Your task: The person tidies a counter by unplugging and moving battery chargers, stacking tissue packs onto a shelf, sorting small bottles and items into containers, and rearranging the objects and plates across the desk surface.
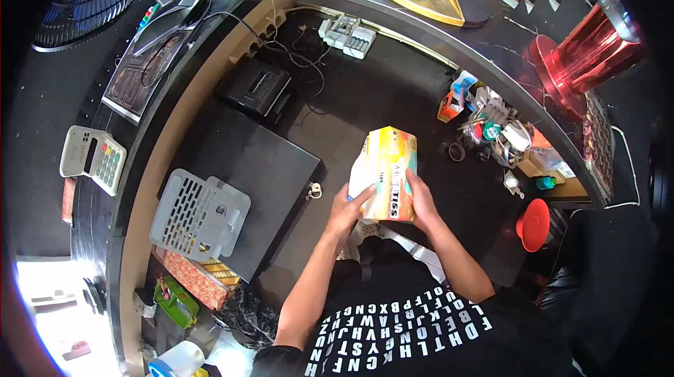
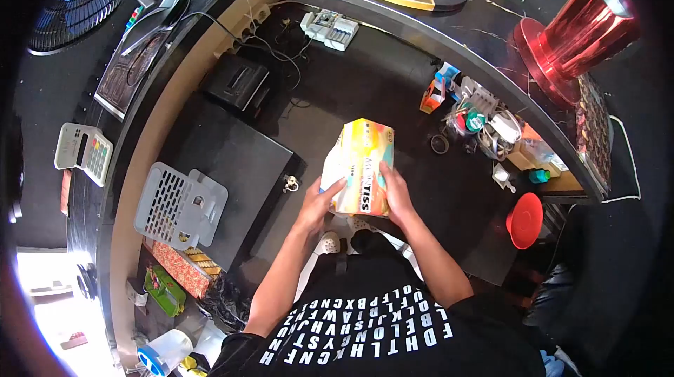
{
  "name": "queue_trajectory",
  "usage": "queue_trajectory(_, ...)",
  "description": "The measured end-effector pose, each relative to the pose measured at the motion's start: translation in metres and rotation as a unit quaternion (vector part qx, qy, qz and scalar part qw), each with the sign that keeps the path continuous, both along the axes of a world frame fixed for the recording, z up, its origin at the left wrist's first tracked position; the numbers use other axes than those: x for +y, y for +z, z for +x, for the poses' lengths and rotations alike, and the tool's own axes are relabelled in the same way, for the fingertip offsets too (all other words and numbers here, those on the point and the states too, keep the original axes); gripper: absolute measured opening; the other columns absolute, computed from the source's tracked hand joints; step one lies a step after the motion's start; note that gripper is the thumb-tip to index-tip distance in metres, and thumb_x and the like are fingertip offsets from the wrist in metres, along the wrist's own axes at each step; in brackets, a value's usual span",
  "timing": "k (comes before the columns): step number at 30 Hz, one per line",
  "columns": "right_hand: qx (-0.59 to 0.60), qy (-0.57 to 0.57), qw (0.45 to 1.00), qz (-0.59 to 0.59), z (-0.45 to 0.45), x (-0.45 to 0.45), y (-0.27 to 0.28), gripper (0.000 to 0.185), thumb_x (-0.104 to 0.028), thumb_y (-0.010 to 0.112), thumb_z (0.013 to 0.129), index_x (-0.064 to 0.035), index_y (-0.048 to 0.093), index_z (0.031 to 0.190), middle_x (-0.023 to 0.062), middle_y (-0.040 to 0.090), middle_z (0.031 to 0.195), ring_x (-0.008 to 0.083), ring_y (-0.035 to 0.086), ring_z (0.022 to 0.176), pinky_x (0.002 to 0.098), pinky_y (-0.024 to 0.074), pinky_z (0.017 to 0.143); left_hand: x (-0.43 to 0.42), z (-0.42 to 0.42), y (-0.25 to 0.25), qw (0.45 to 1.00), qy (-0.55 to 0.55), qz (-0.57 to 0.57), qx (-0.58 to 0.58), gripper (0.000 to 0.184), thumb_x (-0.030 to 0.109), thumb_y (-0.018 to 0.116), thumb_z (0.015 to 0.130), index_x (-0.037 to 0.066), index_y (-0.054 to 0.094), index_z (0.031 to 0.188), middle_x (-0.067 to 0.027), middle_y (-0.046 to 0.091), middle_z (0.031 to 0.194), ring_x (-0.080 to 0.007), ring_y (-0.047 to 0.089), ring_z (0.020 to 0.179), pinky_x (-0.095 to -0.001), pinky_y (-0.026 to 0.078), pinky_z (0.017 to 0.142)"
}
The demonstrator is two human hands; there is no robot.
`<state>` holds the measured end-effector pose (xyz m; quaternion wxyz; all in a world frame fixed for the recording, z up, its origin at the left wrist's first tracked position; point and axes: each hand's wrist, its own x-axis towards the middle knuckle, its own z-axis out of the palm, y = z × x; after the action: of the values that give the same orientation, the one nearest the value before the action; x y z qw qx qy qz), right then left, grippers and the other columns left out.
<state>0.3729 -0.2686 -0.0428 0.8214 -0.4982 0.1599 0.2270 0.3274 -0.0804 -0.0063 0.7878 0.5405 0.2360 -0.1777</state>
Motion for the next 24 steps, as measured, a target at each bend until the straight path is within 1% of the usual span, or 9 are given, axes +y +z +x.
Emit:
queue_trajectory(6,-0.038,-0.034,0.999,-0.008,0.022,-0.024,0.009,0.041,-0.032,0.056,0.098,0.0,0.052,0.122,0.011,0.064,0.105,0.0161,0.066,0.089,0.0312,0.0544,0.078,0.001,0.009,-0.025,0.985,0.13,0.054,-0.097,0.033,0.021,0.06,0.096,-0.003,0.056,0.117,-0.011,0.065,0.11,-0.0159,0.06,0.101,-0.0304,0.046,0.086)
queue_trajectory(8,-0.063,-0.084,0.989,-0.107,0.028,-0.028,0.017,0.042,-0.03,0.06,0.096,-0.0004,0.05,0.124,0.0121,0.063,0.105,0.016,0.064,0.089,0.0309,0.0532,0.078,0.008,0.011,0.004,0.966,0.152,0.153,-0.145,0.025,0.02,0.06,0.096,-0.001,0.057,0.109,-0.0077,0.064,0.103,-0.0136,0.058,0.094,-0.0301,0.045,0.084)
queue_trajectory(12,-0.107,-0.127,0.947,-0.275,0.036,-0.03,-0.005,0.048,-0.027,0.066,0.093,-0.0011,0.045,0.127,0.0138,0.062,0.106,0.0158,0.062,0.093,0.0309,0.0512,0.079,0.018,0.02,0.047,0.938,0.266,0.059,-0.214,0.027,0.017,0.059,0.096,-0.002,0.056,0.116,-0.0067,0.063,0.108,-0.0131,0.057,0.1,-0.0312,0.045,0.088)
queue_trajectory(14,-0.105,-0.103,0.961,-0.234,0.038,-0.017,-0.007,0.045,-0.028,0.061,0.096,-0.0022,0.045,0.129,0.0134,0.06,0.112,0.0164,0.058,0.102,0.0316,0.049,0.085,0.014,0.03,0.062,0.933,0.274,-0.104,-0.209,0.034,0.011,0.058,0.096,-0.003,0.053,0.127,-0.0097,0.062,0.119,-0.0167,0.061,0.104,-0.0325,0.048,0.09)
queue_trajectory(17,-0.037,-0.031,0.999,-0.023,0.042,-0.004,0.018,0.062,-0.052,0.039,0.101,-0.0024,0.041,0.138,0.0116,0.05,0.134,0.0194,0.048,0.123,0.0351,0.0373,0.106,-0.001,0.048,0.037,0.976,0.164,-0.033,-0.141,0.04,0.013,0.061,0.094,-0.005,0.05,0.128,-0.0117,0.062,0.12,-0.0179,0.061,0.106,-0.0321,0.049,0.09)
queue_trajectory(18,-0.005,-0.02,0.999,0.045,0.042,-0.003,0.026,0.065,-0.054,0.038,0.1,-0.0025,0.041,0.139,0.0127,0.049,0.137,0.0223,0.049,0.124,0.0371,0.0374,0.106,-0.01,0.051,0.043,0.988,0.107,0.084,-0.073,0.046,0.016,0.063,0.093,-0.007,0.048,0.13,-0.0141,0.061,0.12,-0.02,0.06,0.109,-0.0325,0.047,0.094)
queue_trajectory(20,-0.026,-0.026,0.994,0.104,0.034,0.004,0.03,0.057,-0.045,0.043,0.101,-0.0015,0.043,0.137,0.0106,0.055,0.13,0.0191,0.054,0.119,0.0362,0.0413,0.103,-0.029,0.049,-0.023,0.906,0.096,0.366,-0.19,0.059,0.029,0.069,0.088,-0.008,0.049,0.129,-0.0224,0.063,0.114,-0.0319,0.061,0.108,-0.0374,0.046,0.095)
queue_trajectory(21,-0.084,0.006,0.996,0.001,0.035,-0.006,-0.025,0.052,-0.035,0.052,0.1,-0.0018,0.042,0.138,0.0119,0.055,0.13,0.0185,0.056,0.117,0.0354,0.044,0.101,-0.033,0.046,-0.028,0.899,0.1,0.368,-0.217,0.059,0.027,0.065,0.09,-0.008,0.044,0.134,-0.027,0.059,0.12,-0.0371,0.057,0.115,-0.0385,0.044,0.098)
queue_trajectory(24,-0.138,-0.014,0.984,-0.114,0.027,0.02,0.006,0.052,-0.007,0.066,0.088,-0.0006,0.042,0.133,0.0105,0.061,0.119,0.0183,0.06,0.106,0.0319,0.049,0.093,-0.033,0.045,-0.026,0.968,-0.014,0.148,-0.203,0.06,0.024,0.061,0.092,-0.006,0.04,0.139,-0.0272,0.051,0.133,-0.0335,0.051,0.125,-0.0368,0.041,0.102)
